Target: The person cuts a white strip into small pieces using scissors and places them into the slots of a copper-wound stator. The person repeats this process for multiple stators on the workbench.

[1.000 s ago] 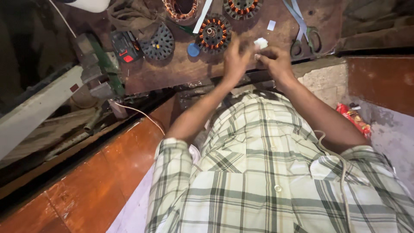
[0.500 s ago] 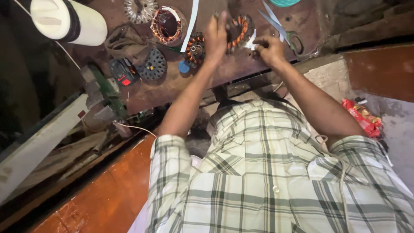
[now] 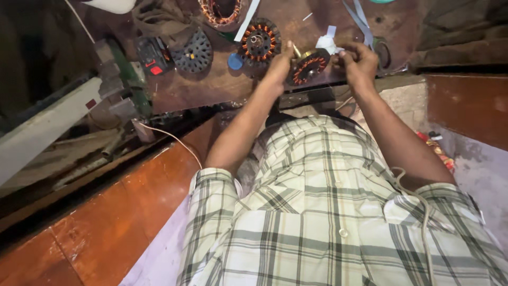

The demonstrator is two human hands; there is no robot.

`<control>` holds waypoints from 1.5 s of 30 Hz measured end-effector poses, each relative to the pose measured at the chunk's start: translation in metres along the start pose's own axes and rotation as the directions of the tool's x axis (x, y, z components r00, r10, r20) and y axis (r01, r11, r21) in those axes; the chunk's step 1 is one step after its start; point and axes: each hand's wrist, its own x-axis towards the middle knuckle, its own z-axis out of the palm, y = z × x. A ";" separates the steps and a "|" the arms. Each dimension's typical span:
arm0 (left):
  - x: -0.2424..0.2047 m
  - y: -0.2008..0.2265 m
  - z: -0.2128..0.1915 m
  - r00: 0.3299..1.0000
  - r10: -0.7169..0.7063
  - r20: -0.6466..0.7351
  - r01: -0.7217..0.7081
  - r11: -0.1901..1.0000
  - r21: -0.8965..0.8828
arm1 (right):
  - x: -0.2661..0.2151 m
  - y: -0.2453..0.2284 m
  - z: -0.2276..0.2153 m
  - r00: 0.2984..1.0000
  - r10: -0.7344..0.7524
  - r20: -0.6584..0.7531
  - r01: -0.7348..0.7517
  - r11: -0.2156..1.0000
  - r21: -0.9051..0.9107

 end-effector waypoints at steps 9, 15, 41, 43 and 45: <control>-0.039 -0.017 0.030 0.673 0.723 0.155 -0.542 0.339 0.769 | -0.032 -0.007 0.011 0.835 -0.547 0.054 0.526 0.767 -0.368; -0.053 -0.002 0.008 0.730 0.657 0.187 -0.656 0.597 0.462 | -0.058 -0.041 0.021 0.545 -0.718 0.432 0.829 0.387 -0.402; -0.050 0.010 0.008 0.680 0.655 0.330 -0.731 0.567 0.379 | -0.012 -0.062 0.012 0.567 -0.496 0.658 0.818 0.435 -0.377; -0.049 0.009 0.009 0.657 0.685 0.315 -0.745 0.529 0.406 | -0.013 -0.062 0.014 0.522 -0.524 0.673 0.851 0.377 -0.365; -0.046 0.008 0.012 0.590 0.749 0.302 -0.785 0.444 0.433 | -0.013 -0.066 0.017 0.505 -0.525 0.685 0.862 0.348 -0.369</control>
